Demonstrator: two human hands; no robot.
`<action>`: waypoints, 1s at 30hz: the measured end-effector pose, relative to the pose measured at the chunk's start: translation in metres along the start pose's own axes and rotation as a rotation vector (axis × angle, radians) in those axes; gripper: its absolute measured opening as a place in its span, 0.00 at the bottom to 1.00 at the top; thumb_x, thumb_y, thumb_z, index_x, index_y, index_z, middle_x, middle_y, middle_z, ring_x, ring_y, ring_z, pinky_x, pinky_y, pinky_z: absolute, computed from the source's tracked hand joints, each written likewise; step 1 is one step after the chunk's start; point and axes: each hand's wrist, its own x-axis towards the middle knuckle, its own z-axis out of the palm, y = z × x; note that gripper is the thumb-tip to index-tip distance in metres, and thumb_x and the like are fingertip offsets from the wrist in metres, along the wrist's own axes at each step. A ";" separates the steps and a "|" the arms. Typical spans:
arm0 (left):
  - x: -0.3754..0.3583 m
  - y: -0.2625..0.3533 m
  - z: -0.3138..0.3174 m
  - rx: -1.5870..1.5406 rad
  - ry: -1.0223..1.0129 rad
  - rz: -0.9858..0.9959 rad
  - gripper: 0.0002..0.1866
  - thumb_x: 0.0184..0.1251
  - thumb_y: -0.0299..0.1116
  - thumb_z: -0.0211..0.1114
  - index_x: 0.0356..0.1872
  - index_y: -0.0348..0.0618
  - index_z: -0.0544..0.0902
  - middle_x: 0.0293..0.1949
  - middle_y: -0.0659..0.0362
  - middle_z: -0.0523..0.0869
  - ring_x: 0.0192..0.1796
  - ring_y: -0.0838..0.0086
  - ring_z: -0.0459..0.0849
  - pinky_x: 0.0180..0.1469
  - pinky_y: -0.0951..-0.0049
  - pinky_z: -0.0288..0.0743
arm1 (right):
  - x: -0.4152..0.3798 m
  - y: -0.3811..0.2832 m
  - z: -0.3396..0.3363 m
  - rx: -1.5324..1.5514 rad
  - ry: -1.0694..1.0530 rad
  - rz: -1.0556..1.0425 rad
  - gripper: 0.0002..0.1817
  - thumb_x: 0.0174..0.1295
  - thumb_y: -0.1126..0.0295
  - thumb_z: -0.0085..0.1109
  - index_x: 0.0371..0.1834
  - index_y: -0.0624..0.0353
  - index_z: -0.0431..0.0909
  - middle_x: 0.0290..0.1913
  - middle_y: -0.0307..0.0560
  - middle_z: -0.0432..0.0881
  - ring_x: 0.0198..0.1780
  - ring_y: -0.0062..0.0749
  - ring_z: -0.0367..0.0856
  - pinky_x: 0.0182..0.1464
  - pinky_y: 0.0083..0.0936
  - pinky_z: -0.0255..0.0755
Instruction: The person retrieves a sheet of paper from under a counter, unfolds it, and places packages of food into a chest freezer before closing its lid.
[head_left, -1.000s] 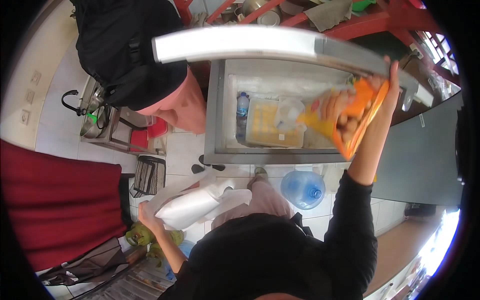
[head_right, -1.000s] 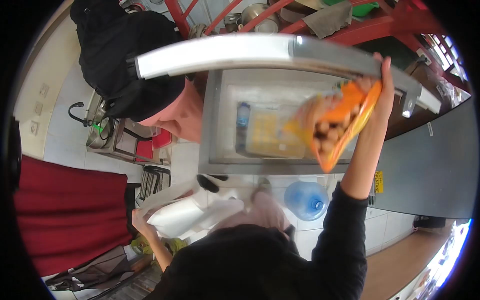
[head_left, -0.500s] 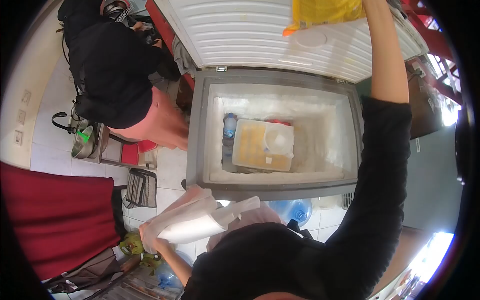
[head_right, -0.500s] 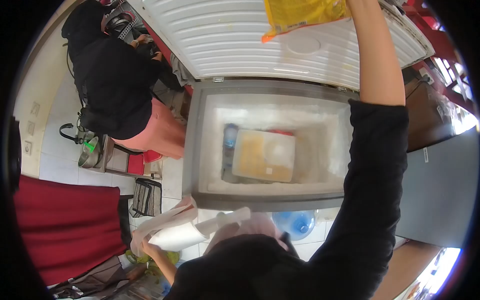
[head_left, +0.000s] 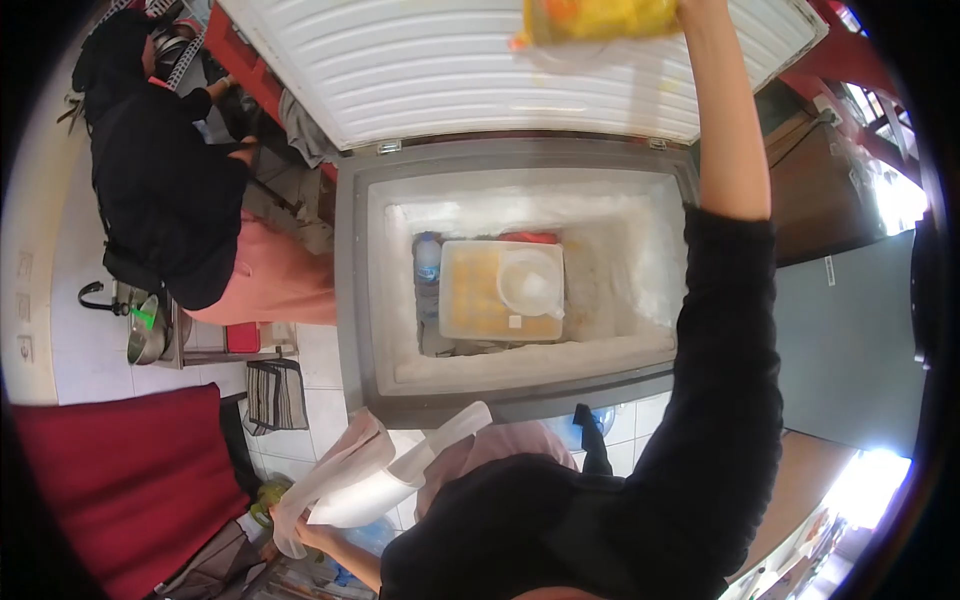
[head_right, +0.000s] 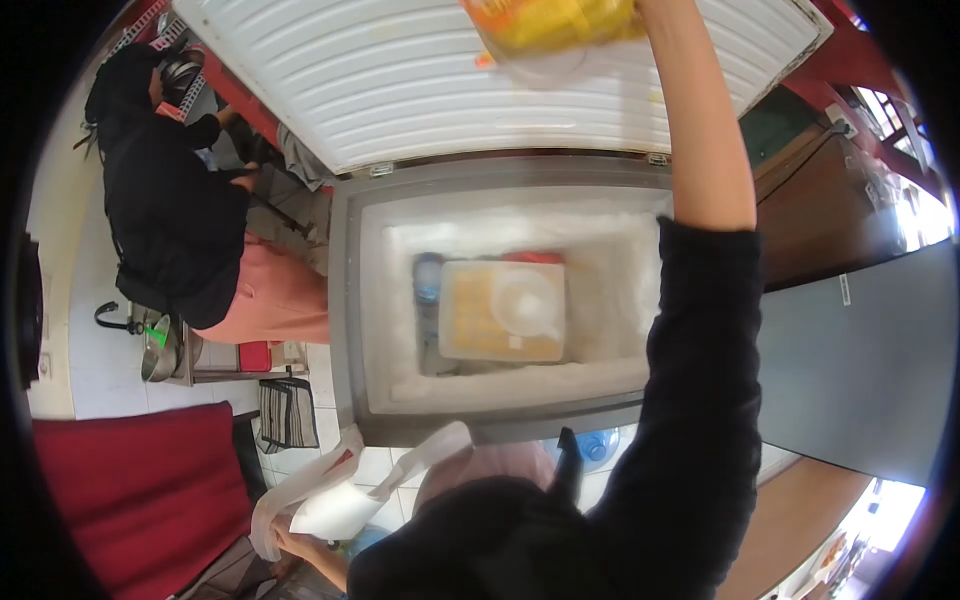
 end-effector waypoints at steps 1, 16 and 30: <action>-0.001 0.020 0.005 0.010 0.023 -0.009 0.17 0.65 0.31 0.47 0.50 0.29 0.71 0.48 0.49 0.74 0.47 0.65 0.74 0.50 0.71 0.68 | -0.009 0.009 -0.030 -0.066 0.092 0.015 0.21 0.52 0.55 0.60 0.42 0.58 0.72 0.27 0.49 0.75 0.25 0.35 0.75 0.26 0.30 0.71; 0.011 0.108 0.095 0.018 -0.126 0.133 0.13 0.61 0.33 0.51 0.34 0.32 0.76 0.34 0.55 0.76 0.37 0.70 0.75 0.40 0.72 0.70 | -0.340 0.347 -0.450 -1.157 0.802 0.191 0.20 0.57 0.55 0.55 0.28 0.66 0.78 0.27 0.48 0.80 0.30 0.31 0.73 0.38 0.28 0.67; -0.026 0.126 0.173 0.078 -0.582 0.236 0.13 0.58 0.35 0.53 0.31 0.33 0.77 0.29 0.57 0.78 0.33 0.73 0.76 0.36 0.75 0.70 | -0.358 0.326 -0.482 -1.348 -0.210 1.388 0.19 0.55 0.63 0.56 0.45 0.65 0.69 0.36 0.52 0.75 0.40 0.37 0.73 0.44 0.31 0.67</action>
